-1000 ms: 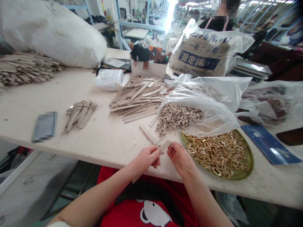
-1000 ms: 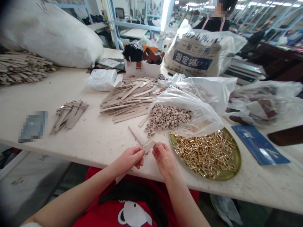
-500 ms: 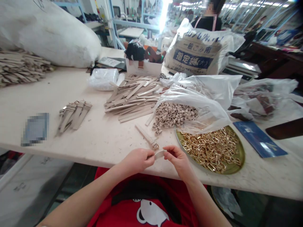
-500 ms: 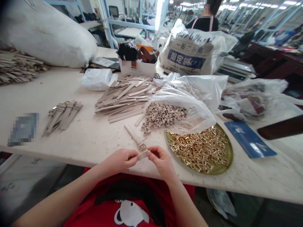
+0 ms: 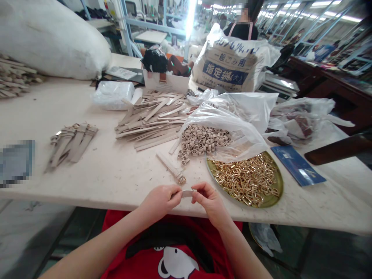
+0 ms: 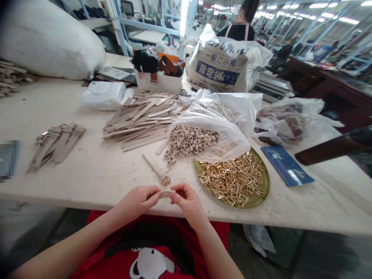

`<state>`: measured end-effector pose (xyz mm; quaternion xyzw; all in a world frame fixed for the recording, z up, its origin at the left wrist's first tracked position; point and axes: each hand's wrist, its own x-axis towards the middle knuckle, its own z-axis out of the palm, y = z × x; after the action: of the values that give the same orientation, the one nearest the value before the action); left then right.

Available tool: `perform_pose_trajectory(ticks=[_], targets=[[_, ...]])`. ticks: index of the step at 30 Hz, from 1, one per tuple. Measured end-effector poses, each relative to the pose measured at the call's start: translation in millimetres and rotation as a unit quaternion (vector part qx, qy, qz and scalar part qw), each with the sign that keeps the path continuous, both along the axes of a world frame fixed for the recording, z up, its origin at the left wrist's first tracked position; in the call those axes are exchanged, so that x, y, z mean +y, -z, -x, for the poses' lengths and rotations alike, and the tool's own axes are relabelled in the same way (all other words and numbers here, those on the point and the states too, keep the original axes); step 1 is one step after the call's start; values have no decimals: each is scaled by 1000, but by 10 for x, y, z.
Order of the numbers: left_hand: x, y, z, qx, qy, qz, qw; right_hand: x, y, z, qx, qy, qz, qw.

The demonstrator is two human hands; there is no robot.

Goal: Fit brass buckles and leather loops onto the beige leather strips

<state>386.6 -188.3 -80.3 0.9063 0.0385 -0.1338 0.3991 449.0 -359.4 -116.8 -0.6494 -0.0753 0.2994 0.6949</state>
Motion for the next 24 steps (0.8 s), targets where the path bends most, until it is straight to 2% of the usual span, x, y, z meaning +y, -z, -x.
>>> perform_pose_trajectory(ticks=[4,11,17,21,23,24], targets=[[-12,15,16,0,17,16,1000,46,-11,16,-24,4,14,1000],[-120,97,11,-18,21,39,999,79,25,119,17,-31,6,999],[-43,-2,16,80,58,120,988,-8,9,44,-4,26,12,1000],[-35,19,20,31,24,107,994,77,65,97,23,4,-10,1000],[-39,66,30,53,6,143,988,41,58,39,-50,-11,33,998],[-38,89,37,70,-4,174,982,-15,35,-36,-123,-13,85,989]])
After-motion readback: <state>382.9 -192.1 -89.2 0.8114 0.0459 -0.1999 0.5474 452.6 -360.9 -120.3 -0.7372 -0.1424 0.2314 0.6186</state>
